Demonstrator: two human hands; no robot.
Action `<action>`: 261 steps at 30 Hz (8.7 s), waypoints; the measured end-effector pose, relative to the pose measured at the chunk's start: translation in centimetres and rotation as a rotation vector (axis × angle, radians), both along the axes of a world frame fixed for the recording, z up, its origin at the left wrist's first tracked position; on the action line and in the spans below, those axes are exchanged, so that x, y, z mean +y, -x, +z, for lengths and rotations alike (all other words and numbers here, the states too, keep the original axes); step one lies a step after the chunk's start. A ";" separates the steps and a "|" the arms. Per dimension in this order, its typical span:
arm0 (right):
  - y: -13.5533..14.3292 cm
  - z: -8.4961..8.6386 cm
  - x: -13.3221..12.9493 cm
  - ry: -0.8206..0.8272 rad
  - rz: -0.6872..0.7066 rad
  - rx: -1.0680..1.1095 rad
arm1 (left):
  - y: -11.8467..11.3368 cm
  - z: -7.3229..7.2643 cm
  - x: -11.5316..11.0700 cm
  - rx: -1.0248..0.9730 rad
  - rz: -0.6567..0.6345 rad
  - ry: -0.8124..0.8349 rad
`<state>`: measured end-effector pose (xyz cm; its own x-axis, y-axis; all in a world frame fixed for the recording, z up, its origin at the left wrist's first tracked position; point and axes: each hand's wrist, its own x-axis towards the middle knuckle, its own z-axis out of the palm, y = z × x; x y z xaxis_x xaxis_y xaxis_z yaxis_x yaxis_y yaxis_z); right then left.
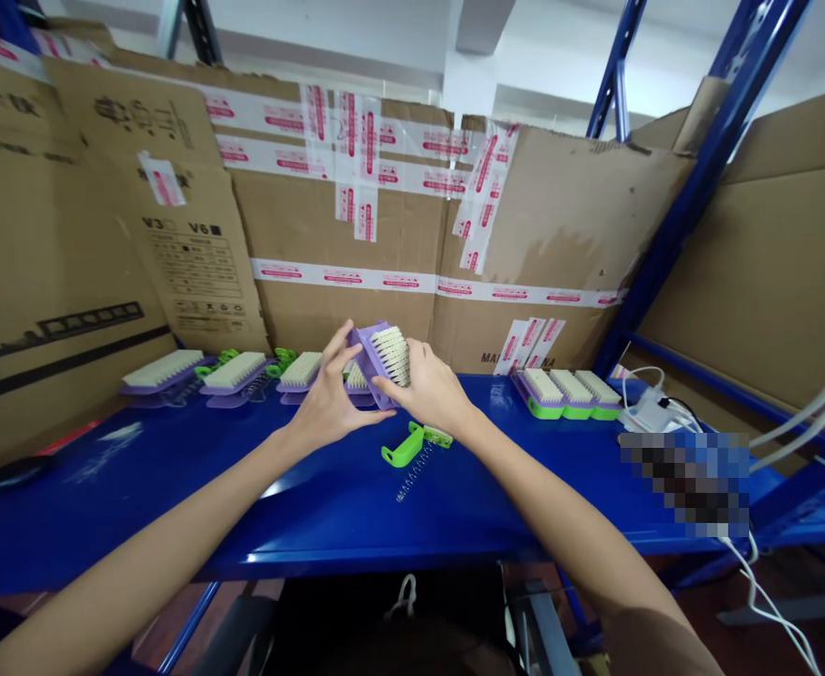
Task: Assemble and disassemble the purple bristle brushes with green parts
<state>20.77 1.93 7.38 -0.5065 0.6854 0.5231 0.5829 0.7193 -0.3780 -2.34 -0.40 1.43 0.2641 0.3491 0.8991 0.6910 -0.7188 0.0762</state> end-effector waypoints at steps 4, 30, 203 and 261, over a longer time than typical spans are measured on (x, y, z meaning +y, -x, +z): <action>1.5 2.7 0.9 0.057 -0.040 -0.125 | 0.6 -0.2 0.8 -0.049 -0.014 -0.013; 2.3 -2.6 11.9 0.355 -0.551 -0.470 | 1.7 -1.4 1.8 -0.037 0.065 0.072; -8.0 -1.3 7.7 0.421 0.079 -0.522 | 1.4 -1.2 1.6 0.114 0.509 0.644; -5.9 -6.9 11.2 0.633 -0.278 -0.105 | 0.8 -0.8 1.2 0.169 0.546 0.759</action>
